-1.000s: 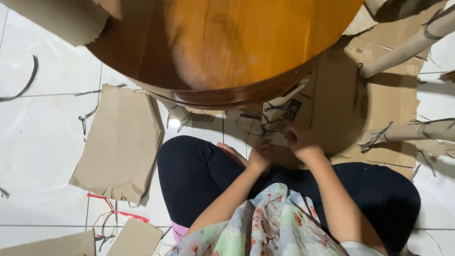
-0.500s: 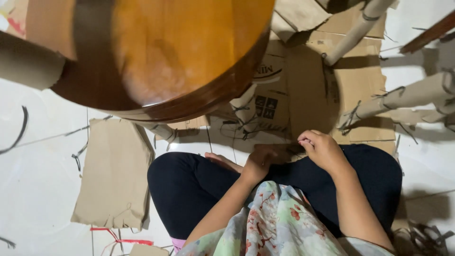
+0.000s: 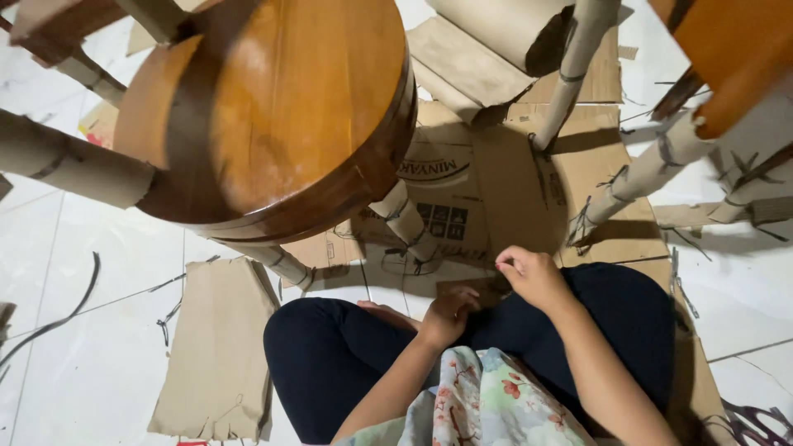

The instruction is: The person wraps the legs and frame of a wooden stool with cardboard and secures it with black wire ties.

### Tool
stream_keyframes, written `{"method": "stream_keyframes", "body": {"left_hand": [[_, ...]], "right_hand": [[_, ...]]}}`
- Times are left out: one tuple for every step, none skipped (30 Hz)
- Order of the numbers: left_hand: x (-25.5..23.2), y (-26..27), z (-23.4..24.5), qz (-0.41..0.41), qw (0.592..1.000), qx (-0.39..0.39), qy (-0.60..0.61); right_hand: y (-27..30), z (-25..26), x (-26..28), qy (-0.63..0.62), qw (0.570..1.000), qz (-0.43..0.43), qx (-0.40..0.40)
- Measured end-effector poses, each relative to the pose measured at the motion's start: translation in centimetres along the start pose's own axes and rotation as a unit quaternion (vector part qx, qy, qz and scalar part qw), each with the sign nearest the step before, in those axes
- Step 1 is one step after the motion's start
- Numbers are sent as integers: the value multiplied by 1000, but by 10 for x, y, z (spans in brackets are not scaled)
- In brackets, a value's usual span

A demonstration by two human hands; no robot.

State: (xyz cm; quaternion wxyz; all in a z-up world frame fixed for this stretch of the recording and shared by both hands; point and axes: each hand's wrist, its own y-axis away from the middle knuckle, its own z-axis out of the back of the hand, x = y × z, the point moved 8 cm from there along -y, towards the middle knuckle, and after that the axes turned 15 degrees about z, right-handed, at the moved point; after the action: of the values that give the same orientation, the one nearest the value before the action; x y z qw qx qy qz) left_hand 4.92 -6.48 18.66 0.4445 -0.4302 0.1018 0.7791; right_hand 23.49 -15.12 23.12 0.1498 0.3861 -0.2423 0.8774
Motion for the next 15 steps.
{"method": "stream_keyframes", "body": {"left_hand": [[3,3,-2,-4,1000,-1,-2],[7,5,-7,4,1000,10,-8],[11,9,-11,12,1000,22,-14],[-4,10,-3,7,1000,20,-15],[-14,11,0,41,998,47,-15],[-23,13,4,75,994,74,-14],[-37,18,9,69,995,72,-15],[-45,22,13,96,992,79,4],[-53,27,17,123,988,87,23],[-55,31,13,119,989,82,22],[-56,35,13,120,989,62,68],[-55,41,12,123,985,42,115],[-63,41,15,122,985,38,115],[-74,43,24,93,985,11,148],[-84,44,32,64,981,-16,180]], "right_hand": [[1,-4,-1,0,1000,3,-3],[3,-7,-2,2,1000,12,-5],[5,-10,-1,3,1000,21,-6],[9,-8,5,5,1000,24,-11],[13,-6,12,4,999,29,-13],[17,-4,20,3,999,34,-15],[22,1,28,5,999,37,-20],[26,7,37,4,999,40,-30],[30,11,45,3,998,42,-39],[33,14,54,4,998,48,-41],[35,18,62,2,997,52,-52],[40,19,70,0,997,55,-60],[43,21,80,0,997,60,-59],[46,25,92,9,995,72,-67],[49,28,104,17,994,84,-75]]}}
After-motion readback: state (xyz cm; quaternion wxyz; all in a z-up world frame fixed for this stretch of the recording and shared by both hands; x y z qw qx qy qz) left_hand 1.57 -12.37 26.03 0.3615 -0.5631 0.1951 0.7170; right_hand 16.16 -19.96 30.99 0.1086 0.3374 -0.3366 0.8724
